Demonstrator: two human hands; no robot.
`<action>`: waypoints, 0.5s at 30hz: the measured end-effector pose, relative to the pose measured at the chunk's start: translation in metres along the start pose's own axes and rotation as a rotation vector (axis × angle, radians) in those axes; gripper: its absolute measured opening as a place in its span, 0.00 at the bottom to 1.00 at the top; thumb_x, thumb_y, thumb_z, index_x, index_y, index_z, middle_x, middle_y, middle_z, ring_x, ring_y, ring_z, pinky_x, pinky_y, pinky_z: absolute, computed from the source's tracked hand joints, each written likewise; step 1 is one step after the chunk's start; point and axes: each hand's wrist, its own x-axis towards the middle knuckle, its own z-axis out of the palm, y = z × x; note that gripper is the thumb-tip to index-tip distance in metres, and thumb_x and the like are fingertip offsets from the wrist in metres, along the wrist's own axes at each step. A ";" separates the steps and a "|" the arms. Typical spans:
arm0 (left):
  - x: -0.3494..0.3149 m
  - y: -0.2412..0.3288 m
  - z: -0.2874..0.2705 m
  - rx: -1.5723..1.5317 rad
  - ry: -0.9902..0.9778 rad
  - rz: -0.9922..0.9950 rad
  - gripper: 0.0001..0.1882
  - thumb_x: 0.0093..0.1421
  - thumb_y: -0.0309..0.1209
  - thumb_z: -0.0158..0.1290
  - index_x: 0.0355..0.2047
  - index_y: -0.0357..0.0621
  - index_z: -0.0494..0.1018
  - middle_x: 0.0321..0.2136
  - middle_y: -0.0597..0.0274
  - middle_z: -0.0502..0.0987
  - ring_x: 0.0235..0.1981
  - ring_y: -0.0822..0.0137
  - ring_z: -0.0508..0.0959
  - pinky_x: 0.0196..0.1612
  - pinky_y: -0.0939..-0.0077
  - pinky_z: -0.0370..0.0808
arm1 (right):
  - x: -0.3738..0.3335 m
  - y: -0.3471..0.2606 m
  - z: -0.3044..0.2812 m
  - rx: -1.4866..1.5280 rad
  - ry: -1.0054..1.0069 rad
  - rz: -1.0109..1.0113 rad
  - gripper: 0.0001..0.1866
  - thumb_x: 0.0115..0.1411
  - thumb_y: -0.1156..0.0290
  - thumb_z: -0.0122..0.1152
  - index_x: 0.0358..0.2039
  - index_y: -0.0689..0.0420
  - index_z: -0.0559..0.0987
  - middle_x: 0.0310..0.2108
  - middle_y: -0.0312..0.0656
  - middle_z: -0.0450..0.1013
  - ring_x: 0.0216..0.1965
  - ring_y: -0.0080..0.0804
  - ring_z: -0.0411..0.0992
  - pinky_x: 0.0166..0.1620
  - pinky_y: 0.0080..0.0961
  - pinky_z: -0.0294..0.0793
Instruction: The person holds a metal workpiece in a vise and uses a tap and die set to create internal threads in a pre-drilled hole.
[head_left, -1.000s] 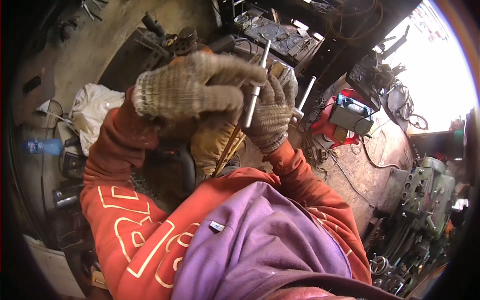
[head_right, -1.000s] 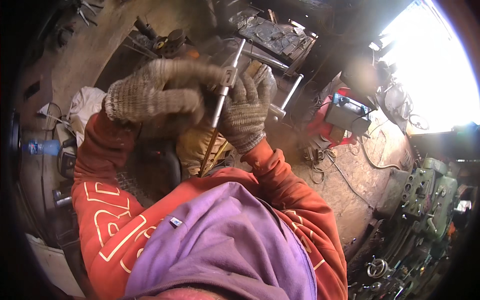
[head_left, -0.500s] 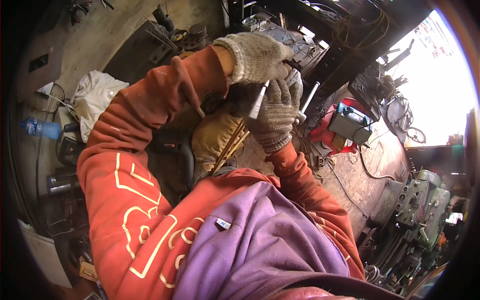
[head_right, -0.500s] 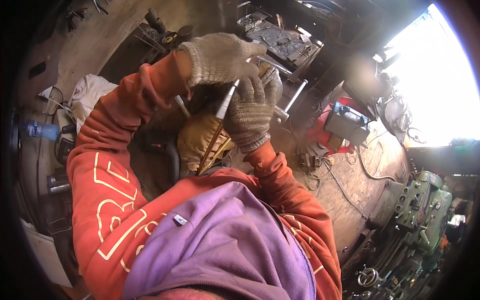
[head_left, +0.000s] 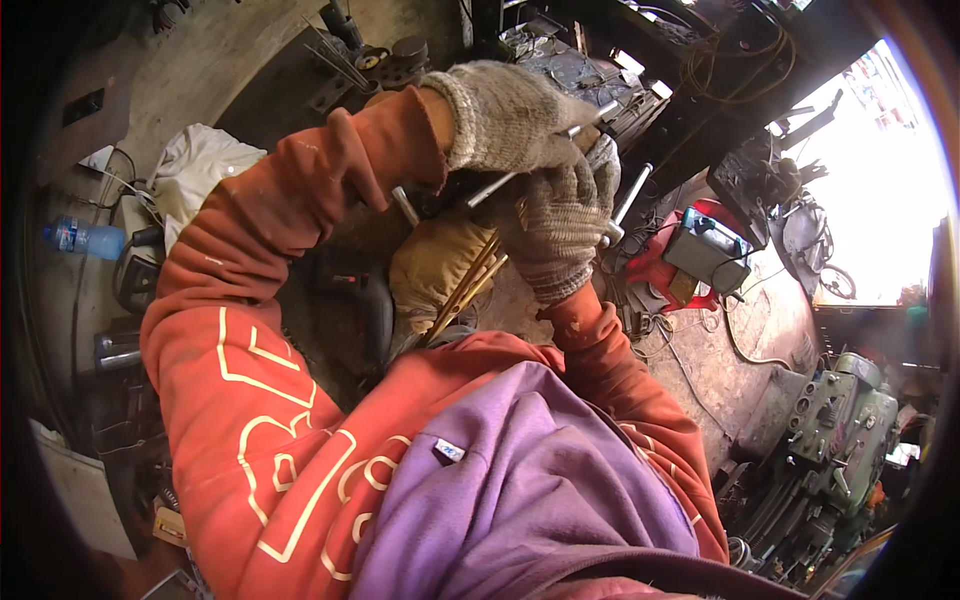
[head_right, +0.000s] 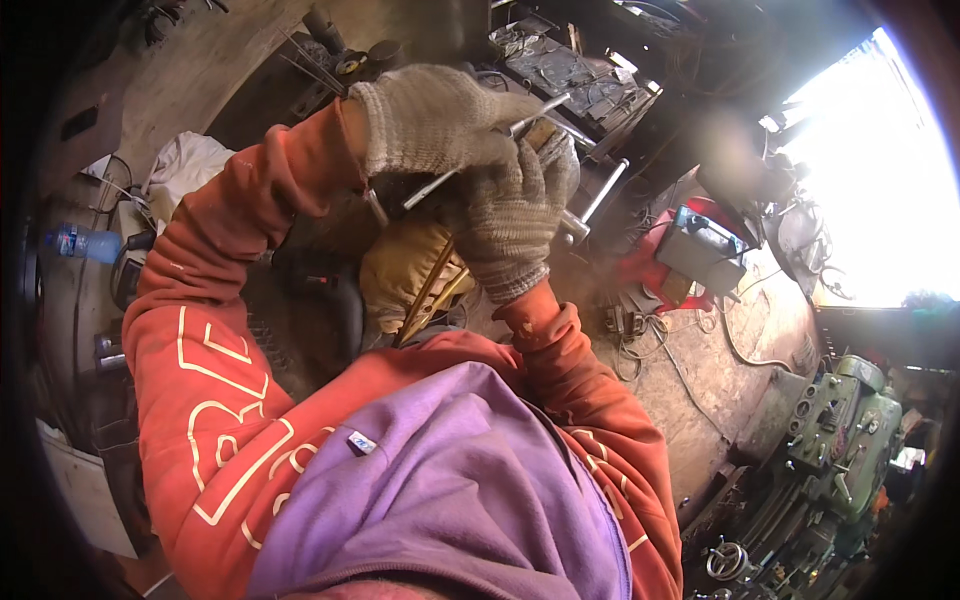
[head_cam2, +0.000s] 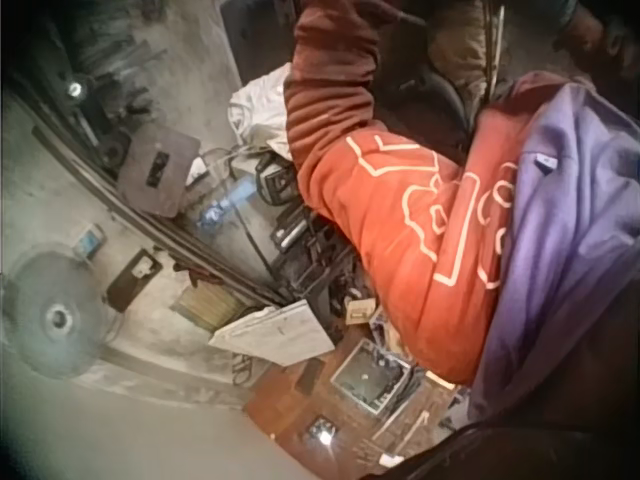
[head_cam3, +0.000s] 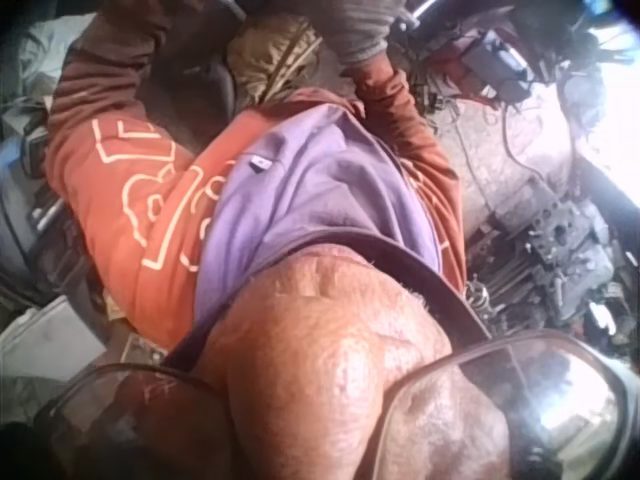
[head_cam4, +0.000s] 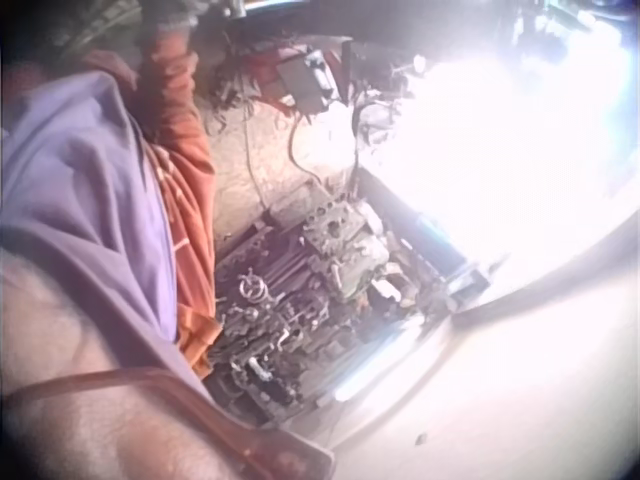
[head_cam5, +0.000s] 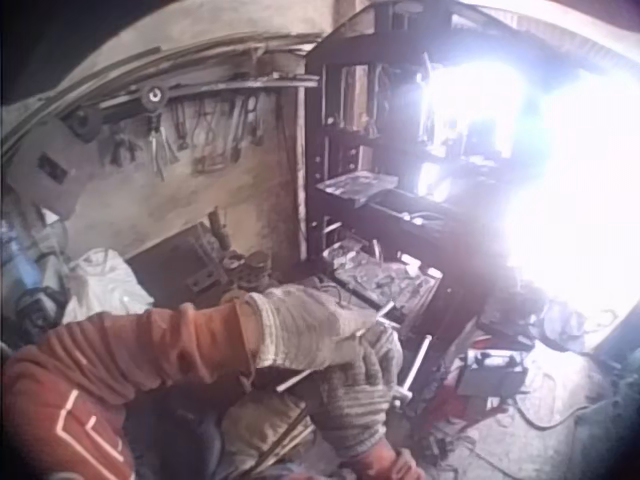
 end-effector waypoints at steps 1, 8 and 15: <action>-0.002 0.004 -0.002 0.068 0.025 0.054 0.25 0.64 0.41 0.59 0.61 0.55 0.78 0.45 0.50 0.83 0.43 0.45 0.84 0.48 0.53 0.80 | 0.000 -0.001 0.001 0.006 -0.005 -0.001 0.23 0.50 0.57 0.74 0.45 0.54 0.82 0.48 0.51 0.76 0.54 0.57 0.74 0.61 0.62 0.68; 0.011 -0.004 0.001 0.411 0.222 0.278 0.20 0.58 0.33 0.61 0.52 0.51 0.83 0.49 0.60 0.83 0.54 0.53 0.81 0.57 0.61 0.78 | 0.017 -0.009 -0.011 -0.027 0.027 -0.010 0.21 0.51 0.62 0.74 0.43 0.57 0.81 0.44 0.50 0.76 0.50 0.55 0.75 0.56 0.60 0.71; -0.001 -0.006 -0.003 0.016 -0.094 -0.063 0.20 0.63 0.37 0.60 0.53 0.44 0.81 0.42 0.47 0.85 0.45 0.44 0.84 0.51 0.55 0.79 | 0.006 -0.011 -0.009 -0.024 -0.008 0.007 0.22 0.52 0.58 0.75 0.45 0.54 0.83 0.48 0.51 0.77 0.51 0.57 0.76 0.59 0.63 0.69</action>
